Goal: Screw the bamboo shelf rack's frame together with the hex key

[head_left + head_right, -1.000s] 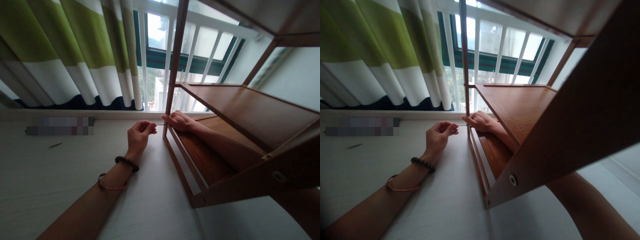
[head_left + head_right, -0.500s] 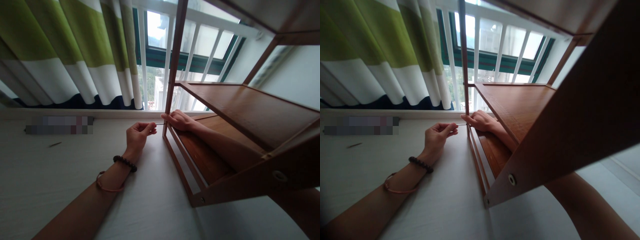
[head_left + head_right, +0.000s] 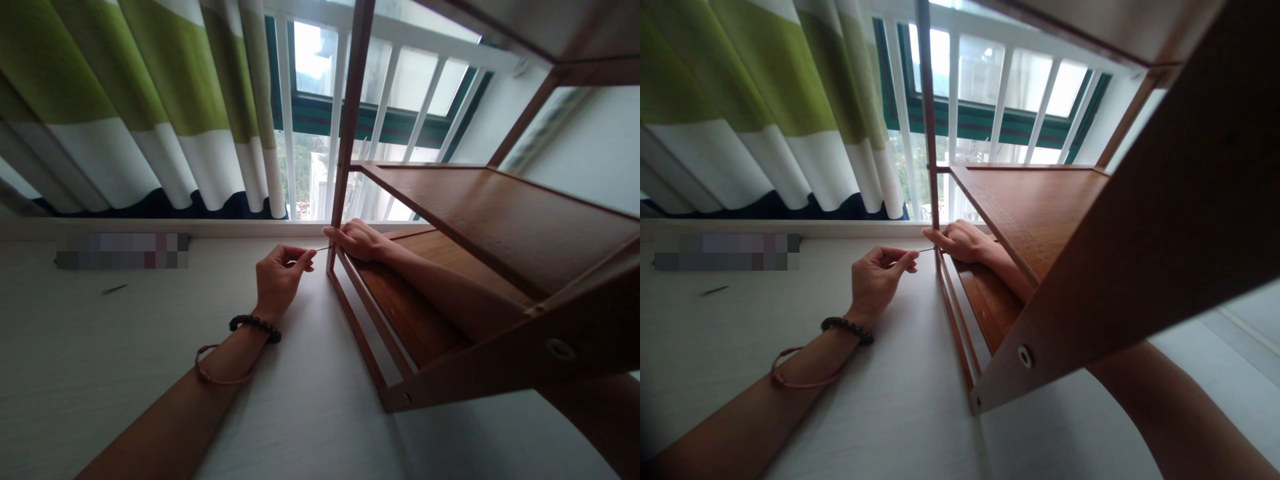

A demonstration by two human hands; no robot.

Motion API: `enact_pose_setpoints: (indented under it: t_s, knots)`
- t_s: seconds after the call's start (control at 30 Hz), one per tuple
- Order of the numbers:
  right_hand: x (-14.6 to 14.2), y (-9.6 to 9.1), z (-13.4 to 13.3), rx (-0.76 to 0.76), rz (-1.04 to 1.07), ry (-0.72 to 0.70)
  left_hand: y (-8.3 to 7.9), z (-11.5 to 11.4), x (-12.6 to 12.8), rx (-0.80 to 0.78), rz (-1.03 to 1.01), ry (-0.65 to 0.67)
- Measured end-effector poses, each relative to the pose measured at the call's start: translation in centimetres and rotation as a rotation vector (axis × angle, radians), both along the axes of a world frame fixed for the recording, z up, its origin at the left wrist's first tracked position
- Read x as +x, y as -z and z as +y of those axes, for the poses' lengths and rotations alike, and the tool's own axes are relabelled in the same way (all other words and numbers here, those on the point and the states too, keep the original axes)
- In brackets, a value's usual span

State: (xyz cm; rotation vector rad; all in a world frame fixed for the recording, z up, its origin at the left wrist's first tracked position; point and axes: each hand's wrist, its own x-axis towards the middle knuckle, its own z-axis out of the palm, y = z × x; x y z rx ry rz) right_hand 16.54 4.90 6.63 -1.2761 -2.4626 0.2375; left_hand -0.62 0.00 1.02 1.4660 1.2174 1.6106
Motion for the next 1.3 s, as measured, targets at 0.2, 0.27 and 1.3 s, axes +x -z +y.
enact_pose_setpoints:
  t_s: [0.2, 0.27, 1.3]
  knots:
    - [-0.1, -0.1, -0.2, 0.008, 0.029, -0.019, 0.2, 0.9, 0.1, -0.138, -0.249, 0.170]
    - [-0.1, -0.2, -0.3, 0.006, 0.032, -0.020, 0.4, 1.3, 0.0, -0.282, -0.411, 0.296]
    - [-0.4, -0.2, 0.3, 0.030, -0.033, 0.007, -0.2, 1.0, -0.4, 0.042, 0.473, 0.136]
